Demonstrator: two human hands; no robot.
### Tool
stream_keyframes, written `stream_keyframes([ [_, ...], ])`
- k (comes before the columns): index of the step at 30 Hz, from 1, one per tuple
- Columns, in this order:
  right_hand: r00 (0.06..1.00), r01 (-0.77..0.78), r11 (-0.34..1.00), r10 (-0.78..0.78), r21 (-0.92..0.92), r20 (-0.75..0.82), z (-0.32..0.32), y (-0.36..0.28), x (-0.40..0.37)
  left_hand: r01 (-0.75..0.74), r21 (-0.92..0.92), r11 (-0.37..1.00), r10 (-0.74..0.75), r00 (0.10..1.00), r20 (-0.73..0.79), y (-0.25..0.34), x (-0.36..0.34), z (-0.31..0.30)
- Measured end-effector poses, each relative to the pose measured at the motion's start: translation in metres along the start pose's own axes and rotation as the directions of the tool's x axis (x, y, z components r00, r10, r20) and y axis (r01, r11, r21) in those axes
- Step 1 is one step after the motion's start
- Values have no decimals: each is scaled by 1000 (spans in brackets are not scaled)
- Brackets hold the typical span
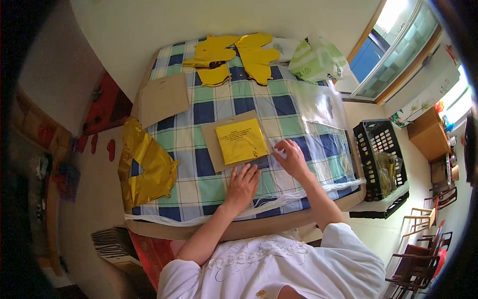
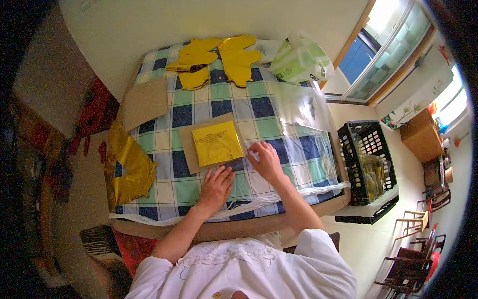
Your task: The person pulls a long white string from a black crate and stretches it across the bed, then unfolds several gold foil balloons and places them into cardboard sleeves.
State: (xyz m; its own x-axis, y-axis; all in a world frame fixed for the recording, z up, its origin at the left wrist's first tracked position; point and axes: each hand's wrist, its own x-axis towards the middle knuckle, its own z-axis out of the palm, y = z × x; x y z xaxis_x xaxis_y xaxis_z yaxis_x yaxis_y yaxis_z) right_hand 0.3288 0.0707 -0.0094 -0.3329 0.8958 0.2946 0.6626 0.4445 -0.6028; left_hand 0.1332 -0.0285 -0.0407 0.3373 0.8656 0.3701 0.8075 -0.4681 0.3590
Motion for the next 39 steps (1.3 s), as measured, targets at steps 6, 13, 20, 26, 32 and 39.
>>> stream_keyframes([
  [6,1000,7,995,-5,-95,15,11,0,-6,5,-12,1000,-5,999,38,0,-2,-5],
  [13,989,144,977,-141,-157,31,9,-17,-4,-20,0,1000,20,999,34,-2,-4,-6],
  [20,927,335,936,-307,-108,216,15,-59,-19,-10,11,1000,9,999,52,-5,-6,-2],
  [26,923,341,935,-312,-100,224,15,-61,-18,-19,-76,997,19,1000,-7,-6,-9,-4],
  [32,950,271,955,-245,-120,196,26,-51,-30,101,-119,988,-124,972,-202,-25,0,-45],
  [39,910,357,917,-298,-179,289,25,-56,-29,154,-66,986,-161,981,-107,-63,6,-39],
])
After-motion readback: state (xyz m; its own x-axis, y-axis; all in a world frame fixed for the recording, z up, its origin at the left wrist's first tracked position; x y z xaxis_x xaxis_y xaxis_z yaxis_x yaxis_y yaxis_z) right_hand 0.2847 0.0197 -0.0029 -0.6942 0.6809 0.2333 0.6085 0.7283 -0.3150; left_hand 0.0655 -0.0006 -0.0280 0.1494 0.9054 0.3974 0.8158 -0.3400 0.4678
